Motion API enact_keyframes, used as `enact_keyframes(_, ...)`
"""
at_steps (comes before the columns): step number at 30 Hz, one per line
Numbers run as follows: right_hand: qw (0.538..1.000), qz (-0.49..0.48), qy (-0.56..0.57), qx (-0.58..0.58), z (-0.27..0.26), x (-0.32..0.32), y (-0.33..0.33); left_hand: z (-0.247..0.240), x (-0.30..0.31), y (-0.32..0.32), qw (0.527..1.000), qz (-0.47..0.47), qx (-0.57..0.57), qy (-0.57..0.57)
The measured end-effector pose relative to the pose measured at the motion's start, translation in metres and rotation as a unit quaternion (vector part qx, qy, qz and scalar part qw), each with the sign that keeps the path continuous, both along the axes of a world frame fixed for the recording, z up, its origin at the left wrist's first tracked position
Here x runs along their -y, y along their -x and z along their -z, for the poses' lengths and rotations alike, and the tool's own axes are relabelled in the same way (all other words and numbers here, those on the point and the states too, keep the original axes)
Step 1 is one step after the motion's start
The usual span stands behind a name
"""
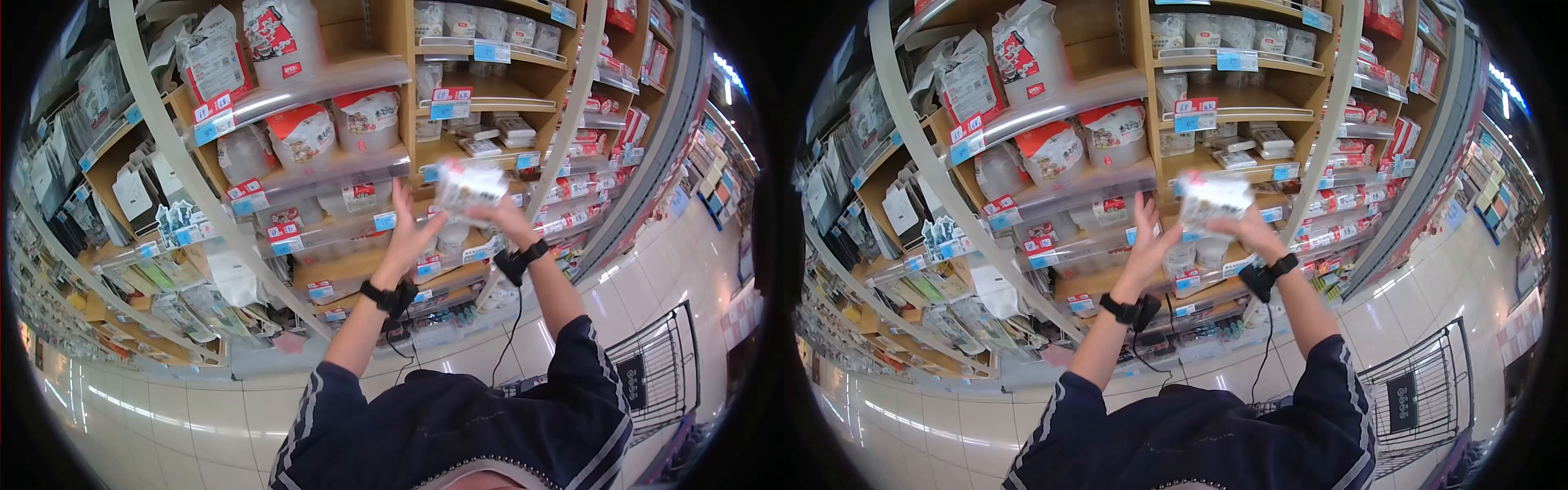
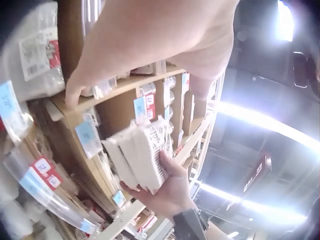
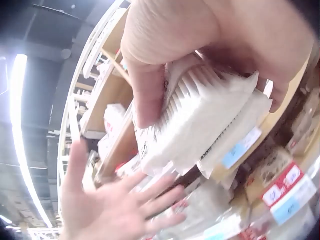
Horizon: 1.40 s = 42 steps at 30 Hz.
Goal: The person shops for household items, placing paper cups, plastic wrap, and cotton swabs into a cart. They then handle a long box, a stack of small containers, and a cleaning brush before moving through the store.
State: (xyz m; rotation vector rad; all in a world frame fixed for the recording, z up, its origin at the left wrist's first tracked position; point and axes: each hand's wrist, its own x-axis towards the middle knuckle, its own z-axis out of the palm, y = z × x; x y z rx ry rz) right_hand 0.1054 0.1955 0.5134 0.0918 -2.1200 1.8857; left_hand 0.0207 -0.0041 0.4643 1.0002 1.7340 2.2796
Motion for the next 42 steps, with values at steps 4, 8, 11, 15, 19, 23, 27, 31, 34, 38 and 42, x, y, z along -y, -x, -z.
enact_keyframes(4, 0.995, 0.073, -0.051, -0.046, -0.027, -0.048, 0.042, 0.02, 0.055, -0.007, 0.989, -0.032, 0.136, -0.051)
enact_keyframes(8, 0.992, 0.112, -0.054, -0.028, -0.031, -0.075, 0.092, 0.069, 0.086, -0.003, 0.986, -0.034, 0.164, -0.019)
enact_keyframes(11, 0.999, 0.041, -0.023, 0.006, -0.039, -0.081, 0.111, 0.086, 0.108, -0.009, 0.978, -0.031, 0.207, -0.012)
enact_keyframes(15, 0.993, 0.02, -0.104, 0.06, -0.051, -0.064, 0.118, 0.11, 0.129, -0.01, 0.968, -0.046, 0.246, -0.018)
enact_keyframes(19, 0.997, -0.024, -0.066, 0.031, -0.033, -0.059, 0.152, 0.135, 0.144, -0.012, 0.96, -0.065, 0.271, -0.008)
enact_keyframes(23, 0.988, 0.002, -0.143, 0.054, -0.024, -0.047, 0.171, 0.152, 0.141, -0.017, 0.936, -0.069, 0.343, -0.026)
enact_keyframes(27, 0.974, -0.015, -0.223, -0.026, -0.017, -0.055, 0.166, 0.172, 0.125, -0.024, 0.918, -0.021, 0.395, -0.017)
enact_keyframes(31, 0.966, 0.08, -0.247, 0.014, -0.014, -0.07, 0.158, 0.186, 0.105, -0.038, 0.908, 0.022, 0.419, 0.003)
enact_keyframes(34, 0.966, 0.077, -0.201, -0.142, -0.008, -0.07, 0.147, 0.194, 0.093, -0.05, 0.906, 0.043, 0.421, 0.009)
enact_keyframes(38, 0.951, 0.26, -0.06, -0.154, 0.008, -0.063, 0.066, 0.186, 0.074, -0.072, 0.914, 0.055, 0.399, 0.044)
enact_keyframes(42, 0.944, 0.286, -0.161, 0.028, 0.096, -0.076, -0.127, 0.194, 0.064, -0.11, 0.909, 0.061, 0.398, 0.11)
